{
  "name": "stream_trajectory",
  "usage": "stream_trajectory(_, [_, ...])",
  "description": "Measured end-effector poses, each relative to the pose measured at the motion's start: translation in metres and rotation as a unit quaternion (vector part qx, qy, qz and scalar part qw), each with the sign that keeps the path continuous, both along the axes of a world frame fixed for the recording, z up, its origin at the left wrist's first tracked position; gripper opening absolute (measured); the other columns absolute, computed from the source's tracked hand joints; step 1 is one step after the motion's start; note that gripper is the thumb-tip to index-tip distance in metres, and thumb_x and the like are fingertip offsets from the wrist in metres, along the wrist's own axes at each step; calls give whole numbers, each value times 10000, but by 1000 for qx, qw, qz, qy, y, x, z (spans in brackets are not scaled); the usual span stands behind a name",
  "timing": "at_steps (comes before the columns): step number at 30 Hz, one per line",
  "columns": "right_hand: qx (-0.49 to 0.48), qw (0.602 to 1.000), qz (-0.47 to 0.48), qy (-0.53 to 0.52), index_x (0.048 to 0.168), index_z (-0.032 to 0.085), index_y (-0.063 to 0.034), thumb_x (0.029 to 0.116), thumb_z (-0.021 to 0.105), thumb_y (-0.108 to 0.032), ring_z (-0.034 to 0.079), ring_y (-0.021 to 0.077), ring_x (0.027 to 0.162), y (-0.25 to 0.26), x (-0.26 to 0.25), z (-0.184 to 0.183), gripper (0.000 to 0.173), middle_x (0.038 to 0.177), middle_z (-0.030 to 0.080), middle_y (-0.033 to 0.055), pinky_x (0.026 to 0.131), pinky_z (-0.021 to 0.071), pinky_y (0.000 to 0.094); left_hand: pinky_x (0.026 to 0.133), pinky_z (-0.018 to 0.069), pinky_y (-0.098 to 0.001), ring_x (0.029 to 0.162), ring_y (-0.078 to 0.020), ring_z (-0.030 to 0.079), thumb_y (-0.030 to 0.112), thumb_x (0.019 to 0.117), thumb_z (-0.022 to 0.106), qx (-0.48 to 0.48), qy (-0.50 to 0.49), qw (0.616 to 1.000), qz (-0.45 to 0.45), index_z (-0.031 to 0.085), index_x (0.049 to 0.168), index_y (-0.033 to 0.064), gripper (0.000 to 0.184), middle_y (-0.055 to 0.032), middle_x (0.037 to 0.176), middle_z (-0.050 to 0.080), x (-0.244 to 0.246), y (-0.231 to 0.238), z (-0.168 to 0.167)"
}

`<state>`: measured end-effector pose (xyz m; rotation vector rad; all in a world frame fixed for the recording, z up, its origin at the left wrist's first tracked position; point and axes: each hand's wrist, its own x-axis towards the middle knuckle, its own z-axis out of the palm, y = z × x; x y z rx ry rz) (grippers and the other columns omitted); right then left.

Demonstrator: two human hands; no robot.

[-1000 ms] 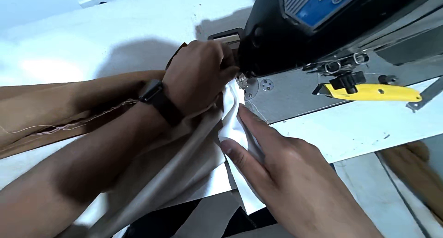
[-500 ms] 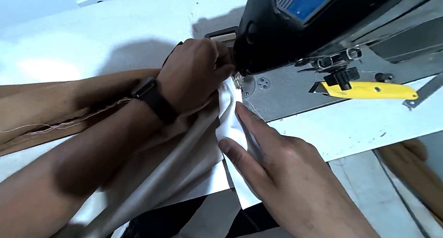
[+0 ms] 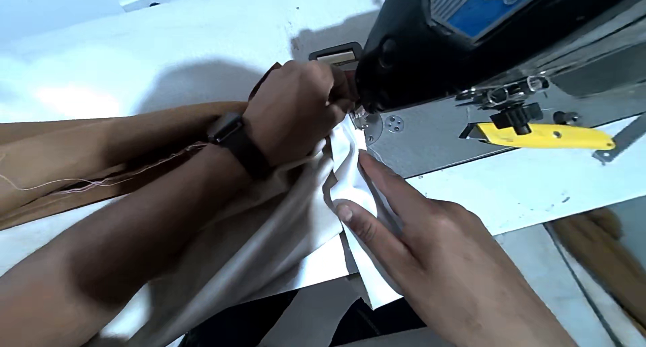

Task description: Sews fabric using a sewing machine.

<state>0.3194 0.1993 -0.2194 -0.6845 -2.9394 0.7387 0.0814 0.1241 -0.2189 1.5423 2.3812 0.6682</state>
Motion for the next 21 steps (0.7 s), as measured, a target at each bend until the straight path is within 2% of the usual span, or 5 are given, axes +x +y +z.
stream_trajectory(7, [-24,1000,0,-9,1579,433,-303,947,494,-731,606,111,598,-1,5,2,766,829,694,-40,501,521,408,678,552,-425,779,-99,658,443,999,586,-20,22,1000,-7,720,964,262,228,77,823,675,-2,3,-3])
stream_trajectory(10, [-100,994,-25,37,1546,467,-327,984,571,-611,688,70,738,30,31,19,639,975,728,-90,620,619,346,706,563,-449,798,-121,664,377,985,613,-8,18,1000,-10,722,934,247,177,59,839,684,-1,-5,-1])
stream_trajectory(14, [-37,947,-123,293,1373,615,-92,1088,473,-403,700,237,1103,197,96,69,445,1268,697,75,906,612,449,613,528,-464,673,-149,627,313,937,666,71,36,996,-40,698,895,234,94,51,737,636,3,-5,4])
stream_trajectory(19, [-129,888,-308,317,1364,579,-268,1054,346,-629,661,97,1053,426,84,124,530,1213,653,-81,881,568,370,619,537,-468,677,-149,638,334,924,706,34,1,999,2,698,862,218,132,42,739,654,8,-1,12])
stream_trajectory(21, [-146,803,-502,285,1195,592,-152,1115,382,-337,657,60,942,444,-16,131,291,1006,625,-20,874,572,250,676,567,-493,734,-169,669,307,901,741,28,-20,999,17,736,930,194,116,14,792,691,8,-2,13])
